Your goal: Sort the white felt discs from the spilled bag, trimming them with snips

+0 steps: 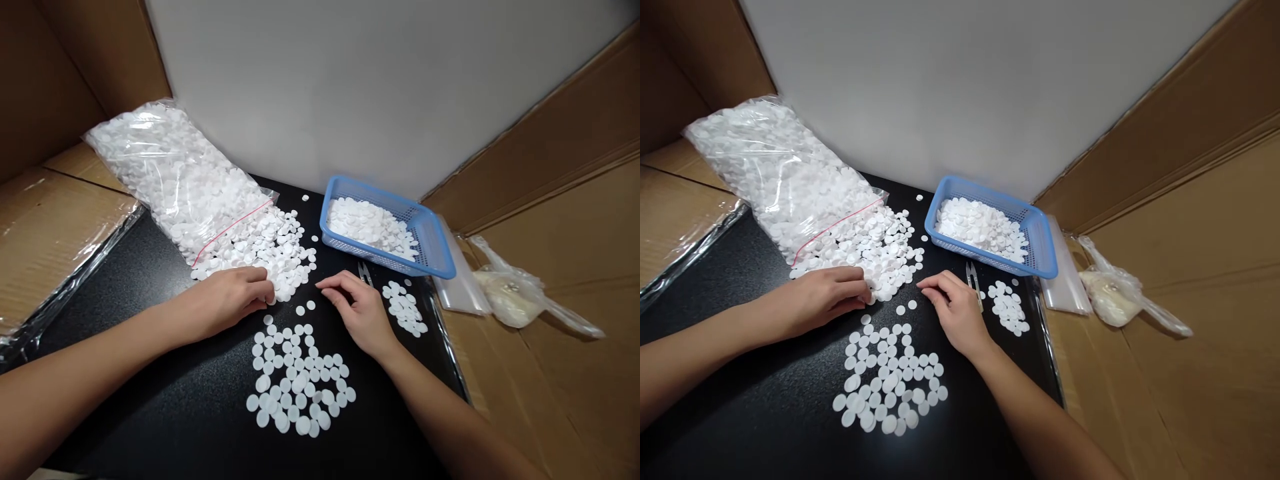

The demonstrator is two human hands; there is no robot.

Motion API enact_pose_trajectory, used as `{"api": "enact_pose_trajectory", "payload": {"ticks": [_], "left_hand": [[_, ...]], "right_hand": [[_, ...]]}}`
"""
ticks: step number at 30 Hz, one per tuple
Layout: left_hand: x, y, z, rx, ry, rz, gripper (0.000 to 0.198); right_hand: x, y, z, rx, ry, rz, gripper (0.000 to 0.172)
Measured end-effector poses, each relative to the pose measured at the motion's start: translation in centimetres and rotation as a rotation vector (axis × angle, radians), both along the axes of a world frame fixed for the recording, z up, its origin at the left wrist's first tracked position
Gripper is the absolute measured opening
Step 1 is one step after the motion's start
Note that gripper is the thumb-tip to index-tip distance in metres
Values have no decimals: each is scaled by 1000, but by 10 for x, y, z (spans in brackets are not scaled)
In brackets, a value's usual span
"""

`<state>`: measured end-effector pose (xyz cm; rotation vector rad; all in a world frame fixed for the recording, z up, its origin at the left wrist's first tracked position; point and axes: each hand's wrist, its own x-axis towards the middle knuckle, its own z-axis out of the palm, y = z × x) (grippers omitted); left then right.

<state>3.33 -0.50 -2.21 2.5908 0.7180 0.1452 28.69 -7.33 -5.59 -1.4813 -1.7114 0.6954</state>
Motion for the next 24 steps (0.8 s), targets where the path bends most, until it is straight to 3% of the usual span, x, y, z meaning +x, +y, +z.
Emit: {"api": "enact_pose_trajectory", "payload": {"ticks": [4, 10, 15, 20, 24], "left_hand": [[-1, 3, -4, -72, -56, 47, 17], [-7, 8, 1, -249, -88, 5, 18], [-6, 4, 5, -221, -56, -16, 17], [-1, -1, 3, -137, -25, -40, 12], [0, -4, 2, -147, -35, -32, 9]], "right_hand": [[-2, -2, 2, 58, -78, 141, 17], [-7, -8, 4, -2, -10, 289, 16], [-12, -10, 2, 94, -63, 216, 22], [-10, -9, 3, 88, -47, 340, 29], [-7, -7, 0, 55, 89, 135, 21]]}}
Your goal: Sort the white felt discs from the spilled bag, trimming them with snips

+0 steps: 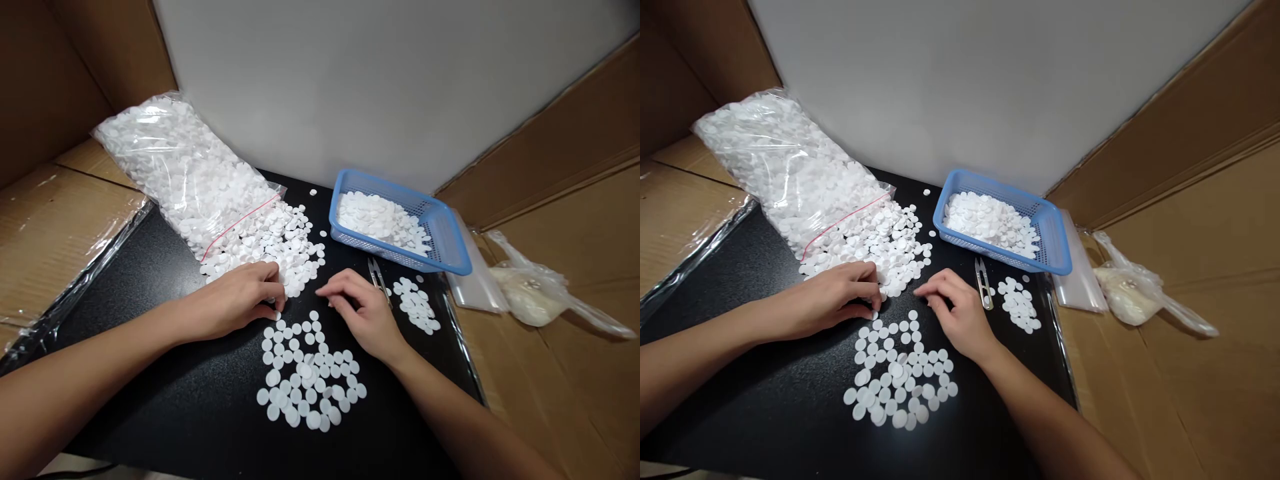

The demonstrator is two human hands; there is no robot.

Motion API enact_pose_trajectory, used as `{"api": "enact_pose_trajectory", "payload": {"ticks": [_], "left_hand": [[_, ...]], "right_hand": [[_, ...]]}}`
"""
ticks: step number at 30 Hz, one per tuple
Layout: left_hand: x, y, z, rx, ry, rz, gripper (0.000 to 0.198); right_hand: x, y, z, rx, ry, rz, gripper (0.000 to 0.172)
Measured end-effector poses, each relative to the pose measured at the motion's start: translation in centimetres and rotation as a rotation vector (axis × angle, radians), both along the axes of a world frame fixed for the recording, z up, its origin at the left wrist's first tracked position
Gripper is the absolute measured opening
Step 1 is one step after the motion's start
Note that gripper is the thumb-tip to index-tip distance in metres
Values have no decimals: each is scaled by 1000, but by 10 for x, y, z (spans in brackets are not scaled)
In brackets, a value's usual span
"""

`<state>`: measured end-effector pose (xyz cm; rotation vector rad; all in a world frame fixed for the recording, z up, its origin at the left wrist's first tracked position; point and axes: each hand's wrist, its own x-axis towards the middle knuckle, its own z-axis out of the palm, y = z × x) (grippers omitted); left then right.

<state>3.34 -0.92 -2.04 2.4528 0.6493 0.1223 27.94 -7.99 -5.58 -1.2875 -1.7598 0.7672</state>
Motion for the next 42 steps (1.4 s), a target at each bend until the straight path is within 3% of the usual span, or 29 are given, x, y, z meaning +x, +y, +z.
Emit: {"api": "enact_pose_trajectory", "payload": {"ticks": [4, 12, 16, 20, 25, 29, 32, 37, 42], "left_hand": [[1, 1, 3, -105, -23, 42, 9], [3, 1, 17, -307, -119, 220, 11], [10, -10, 14, -622, -299, 340, 15], [16, -19, 8, -976, -396, 437, 20], [17, -23, 5, -1203, -498, 528, 31], [15, -26, 6, -1279, -528, 557, 29], [15, -26, 6, -1297, -513, 570, 24], [15, -26, 5, -1268, -540, 574, 18], [16, -28, 7, -1350, -609, 536, 23]], "right_hand": [[0, 1, -5, -142, 131, -114, 17], [-2, -5, 2, -12, 13, 99, 17], [-7, -8, 1, -79, 86, 141, 16], [-6, -7, 0, -89, 148, -42, 23], [-6, -7, 5, 110, -24, -77, 38], [-13, -9, 8, 267, -103, 11, 18], [-8, -5, 7, 325, -232, -45, 15], [32, 6, 0, 246, -753, -331, 17], [56, 8, -4, 28, -826, -425, 7]]}}
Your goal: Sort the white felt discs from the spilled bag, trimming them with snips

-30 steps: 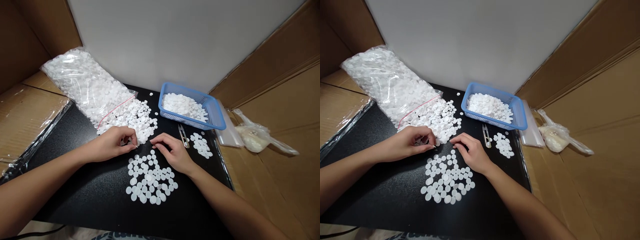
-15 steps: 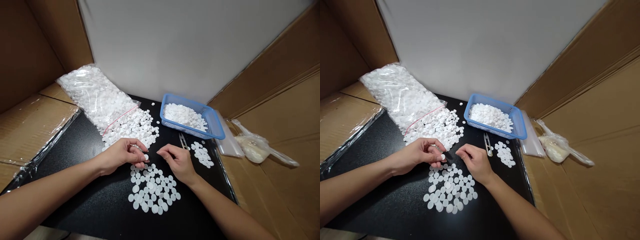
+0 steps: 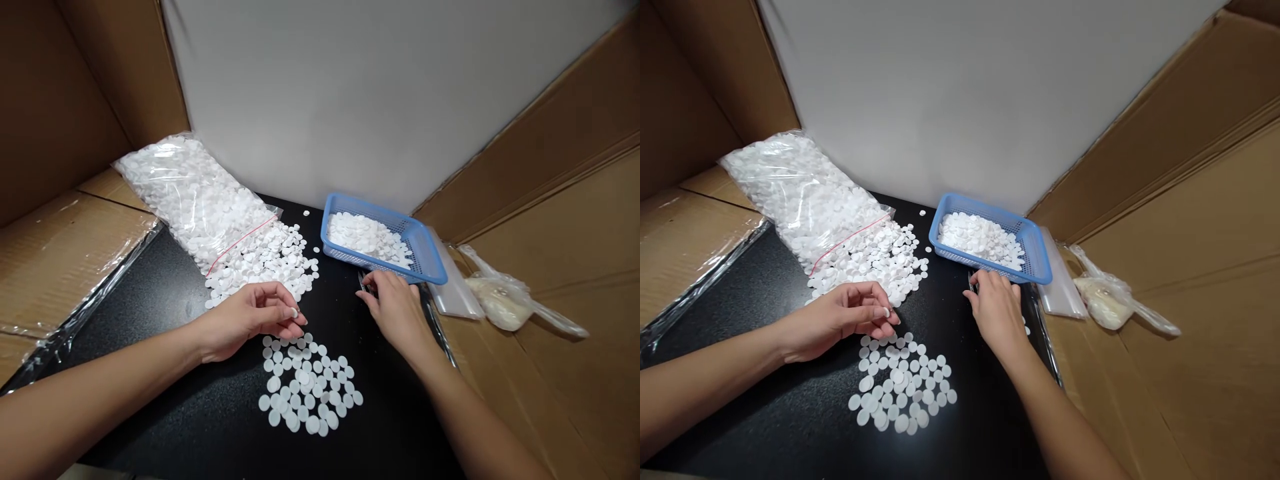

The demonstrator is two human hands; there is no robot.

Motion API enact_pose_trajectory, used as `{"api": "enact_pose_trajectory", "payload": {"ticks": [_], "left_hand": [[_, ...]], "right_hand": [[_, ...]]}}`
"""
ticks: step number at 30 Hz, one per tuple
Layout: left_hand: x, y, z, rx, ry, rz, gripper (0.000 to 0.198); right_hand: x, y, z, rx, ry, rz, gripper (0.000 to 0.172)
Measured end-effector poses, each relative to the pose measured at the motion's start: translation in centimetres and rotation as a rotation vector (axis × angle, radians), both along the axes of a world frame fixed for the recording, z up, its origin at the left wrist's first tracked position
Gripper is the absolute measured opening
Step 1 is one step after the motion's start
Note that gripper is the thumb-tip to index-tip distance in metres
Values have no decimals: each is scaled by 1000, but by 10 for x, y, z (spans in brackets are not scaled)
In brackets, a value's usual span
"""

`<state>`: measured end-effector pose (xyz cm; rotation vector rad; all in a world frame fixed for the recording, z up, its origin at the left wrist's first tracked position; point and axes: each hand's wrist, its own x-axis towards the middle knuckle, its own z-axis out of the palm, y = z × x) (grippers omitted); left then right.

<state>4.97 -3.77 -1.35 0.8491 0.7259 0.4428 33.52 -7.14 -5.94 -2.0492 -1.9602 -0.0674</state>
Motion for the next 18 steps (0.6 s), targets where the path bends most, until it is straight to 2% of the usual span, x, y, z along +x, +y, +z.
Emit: {"api": "enact_pose_trajectory", "payload": {"ticks": [3, 10, 15, 18], "left_hand": [[0, -1, -1, -20, -10, 32, 27], [-1, 3, -7, -71, 36, 77, 24], [-1, 2, -8, -79, 10, 63, 15], [-1, 1, -8, -87, -1, 46, 13]], "right_hand": [[1, 2, 0, -49, 53, -43, 8], [6, 6, -2, -43, 80, -88, 20], [2, 5, -4, -44, 127, -65, 16], [-3, 1, 2, -25, 147, -16, 11]]}}
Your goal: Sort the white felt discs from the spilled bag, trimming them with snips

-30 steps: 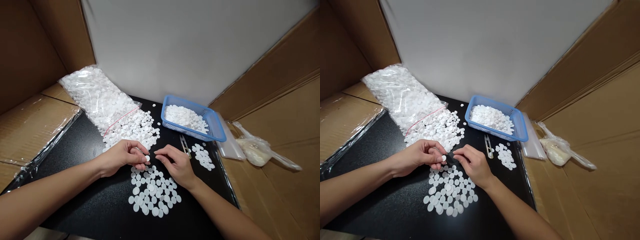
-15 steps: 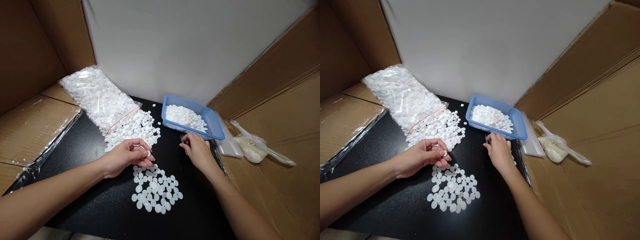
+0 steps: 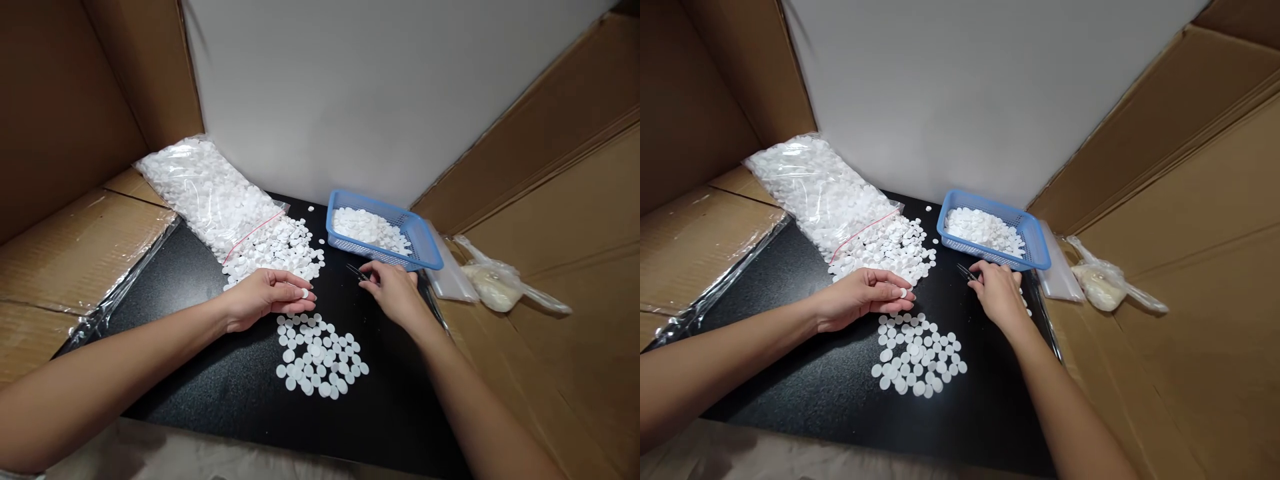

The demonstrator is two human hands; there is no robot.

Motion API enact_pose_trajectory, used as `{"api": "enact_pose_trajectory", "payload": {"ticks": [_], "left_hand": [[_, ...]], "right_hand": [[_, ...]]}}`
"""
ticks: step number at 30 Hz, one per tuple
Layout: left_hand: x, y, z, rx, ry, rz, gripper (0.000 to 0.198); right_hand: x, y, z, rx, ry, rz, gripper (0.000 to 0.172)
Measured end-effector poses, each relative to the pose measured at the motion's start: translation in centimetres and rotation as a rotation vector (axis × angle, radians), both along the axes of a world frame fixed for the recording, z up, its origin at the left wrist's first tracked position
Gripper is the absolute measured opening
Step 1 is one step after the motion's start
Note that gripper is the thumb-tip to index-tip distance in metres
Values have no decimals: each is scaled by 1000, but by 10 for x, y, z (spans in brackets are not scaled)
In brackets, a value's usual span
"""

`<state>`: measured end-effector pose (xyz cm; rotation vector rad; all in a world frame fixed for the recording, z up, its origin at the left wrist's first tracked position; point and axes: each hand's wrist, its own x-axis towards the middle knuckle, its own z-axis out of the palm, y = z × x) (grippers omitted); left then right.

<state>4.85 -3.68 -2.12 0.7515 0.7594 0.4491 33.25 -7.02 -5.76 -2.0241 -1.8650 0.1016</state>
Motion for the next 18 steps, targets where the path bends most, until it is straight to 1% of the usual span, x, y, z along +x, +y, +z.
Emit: {"api": "enact_pose_trajectory", "payload": {"ticks": [2, 5, 9, 13, 18], "left_hand": [[-1, 0, 0, -4, -12, -10, 15], [-3, 2, 0, -6, -28, -7, 20], [-8, 8, -1, -18, -49, -6, 27], [-11, 15, -3, -47, -59, -46, 34], [-11, 16, 2, -71, -31, -51, 24]], "right_hand": [[-3, -2, 8, 27, 20, 42, 16], [-9, -3, 23, 78, 69, 102, 32], [-13, -7, 35, 147, 214, 217, 38], [-10, -15, 37, 159, 302, 177, 40], [-10, -22, 47, 239, 349, 149, 36]]}}
